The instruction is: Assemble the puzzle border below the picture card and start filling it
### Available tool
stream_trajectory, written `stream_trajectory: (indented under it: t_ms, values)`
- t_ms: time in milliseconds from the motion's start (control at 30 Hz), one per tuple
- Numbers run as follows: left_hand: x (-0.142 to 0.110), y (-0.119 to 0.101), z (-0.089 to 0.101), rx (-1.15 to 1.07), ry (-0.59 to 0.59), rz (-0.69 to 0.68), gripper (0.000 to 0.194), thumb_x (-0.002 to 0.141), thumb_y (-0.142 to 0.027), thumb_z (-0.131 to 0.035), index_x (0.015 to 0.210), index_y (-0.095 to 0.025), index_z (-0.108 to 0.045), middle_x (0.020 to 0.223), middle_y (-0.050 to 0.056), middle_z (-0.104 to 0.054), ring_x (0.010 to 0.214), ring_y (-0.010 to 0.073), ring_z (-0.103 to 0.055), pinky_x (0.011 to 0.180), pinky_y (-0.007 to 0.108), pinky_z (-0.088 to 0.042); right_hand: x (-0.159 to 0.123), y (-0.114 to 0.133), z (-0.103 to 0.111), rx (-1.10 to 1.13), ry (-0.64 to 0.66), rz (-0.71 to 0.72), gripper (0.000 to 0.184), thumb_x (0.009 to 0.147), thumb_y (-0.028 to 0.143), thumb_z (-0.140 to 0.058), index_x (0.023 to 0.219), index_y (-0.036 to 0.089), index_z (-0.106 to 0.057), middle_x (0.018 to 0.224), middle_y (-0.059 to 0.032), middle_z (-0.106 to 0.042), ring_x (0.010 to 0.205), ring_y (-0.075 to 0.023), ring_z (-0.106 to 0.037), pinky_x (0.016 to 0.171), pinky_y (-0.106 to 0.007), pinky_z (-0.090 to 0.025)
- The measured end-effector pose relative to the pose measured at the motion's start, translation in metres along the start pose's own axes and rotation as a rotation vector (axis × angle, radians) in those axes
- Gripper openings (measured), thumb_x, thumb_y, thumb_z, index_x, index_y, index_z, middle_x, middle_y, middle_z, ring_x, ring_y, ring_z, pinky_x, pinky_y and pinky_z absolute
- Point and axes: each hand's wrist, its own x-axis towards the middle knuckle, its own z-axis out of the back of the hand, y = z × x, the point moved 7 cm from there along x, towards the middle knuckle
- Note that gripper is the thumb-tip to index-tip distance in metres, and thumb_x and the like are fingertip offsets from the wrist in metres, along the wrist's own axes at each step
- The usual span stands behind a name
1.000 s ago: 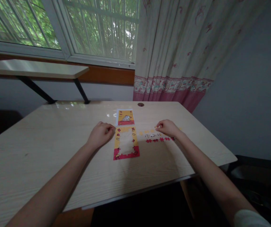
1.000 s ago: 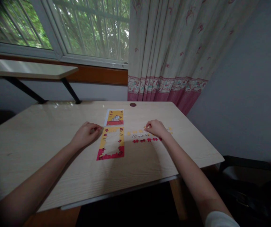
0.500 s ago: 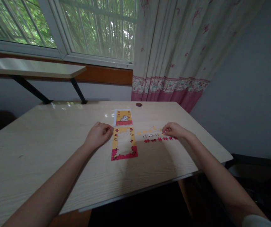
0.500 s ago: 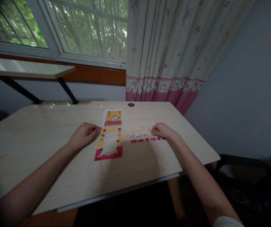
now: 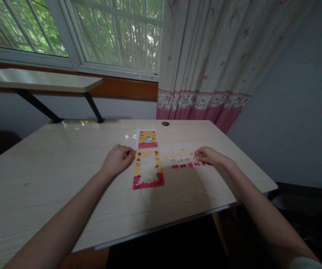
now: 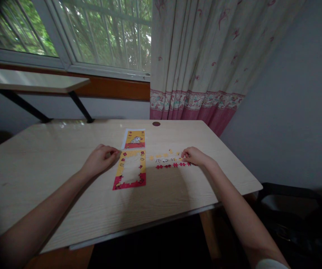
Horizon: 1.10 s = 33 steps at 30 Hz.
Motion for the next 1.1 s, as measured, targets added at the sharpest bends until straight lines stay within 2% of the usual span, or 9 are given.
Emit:
stream_trajectory:
  t_ms: [300,500,600,733,800,933,1100]
  values:
    - [0.000,0.000,0.001,-0.030,-0.010,-0.003,0.030,0.082,-0.031,-0.045,0.084,-0.017,-0.071,0.080,0.010,-0.071,0.080,0.0258,-0.057,0.075,0.039,-0.045,-0.001,-0.002,0.001,-0.012,-0.097,0.103,0.008,0.074,0.021,-0.062,0.076,0.015,-0.066,0.071,-0.0023,-0.060,0.063,-0.0120,-0.052,0.062,-0.022,-0.039]
    - [0.000,0.002,-0.001,0.001,-0.006,-0.010,0.028,0.083,-0.030,-0.045,0.083,-0.017,-0.070,0.078,0.009,-0.070,0.080,0.0246,-0.056,0.073,0.037,-0.044,-0.004,-0.007,0.004,0.034,-0.148,0.126,0.017,0.075,0.031,-0.063,0.079,0.016,-0.071,0.074,-0.0050,-0.063,0.070,-0.0152,-0.055,0.068,-0.026,-0.041]
    - [0.000,0.001,-0.001,0.014,-0.013,-0.007,0.030,0.083,-0.030,-0.044,0.084,-0.016,-0.070,0.080,0.009,-0.070,0.080,0.0247,-0.056,0.073,0.036,-0.044,-0.009,-0.030,0.018,0.168,-0.269,0.031,0.029,0.078,0.042,-0.059,0.083,0.016,-0.071,0.072,-0.0053,-0.064,0.064,-0.0145,-0.053,0.059,-0.025,-0.041]
    - [-0.001,0.001,-0.001,-0.008,-0.014,-0.017,0.031,0.082,-0.030,-0.043,0.084,-0.016,-0.071,0.080,0.010,-0.071,0.080,0.0256,-0.055,0.073,0.038,-0.044,-0.028,-0.082,0.044,0.178,-0.617,-0.139,0.036,0.076,0.048,-0.058,0.083,0.015,-0.070,0.071,-0.0057,-0.064,0.059,-0.0143,-0.048,0.054,-0.026,-0.037]
    - [0.000,0.002,-0.001,-0.016,-0.018,-0.018,0.031,0.082,-0.031,-0.043,0.083,-0.016,-0.071,0.081,0.011,-0.071,0.080,0.0260,-0.055,0.075,0.038,-0.045,-0.039,-0.108,0.047,0.157,-0.714,-0.193,0.037,0.074,0.050,-0.058,0.083,0.016,-0.071,0.074,-0.0061,-0.065,0.060,-0.0147,-0.048,0.055,-0.027,-0.037]
    - [0.001,0.005,-0.002,-0.014,-0.015,-0.011,0.032,0.082,-0.032,-0.043,0.084,-0.016,-0.071,0.082,0.011,-0.071,0.081,0.0265,-0.056,0.075,0.038,-0.045,-0.052,-0.140,0.036,0.160,-0.739,-0.238,0.042,0.072,0.053,-0.058,0.083,0.015,-0.071,0.074,-0.0068,-0.066,0.060,-0.0155,-0.049,0.058,-0.029,-0.039]
    - [0.000,0.008,-0.004,-0.006,-0.011,-0.006,0.034,0.083,-0.036,-0.043,0.086,-0.016,-0.071,0.081,0.011,-0.071,0.081,0.0277,-0.057,0.073,0.038,-0.045,-0.058,-0.142,0.026,0.181,-0.749,-0.234,0.042,0.073,0.054,-0.058,0.083,0.016,-0.070,0.075,-0.0067,-0.067,0.061,-0.0159,-0.051,0.060,-0.030,-0.040]
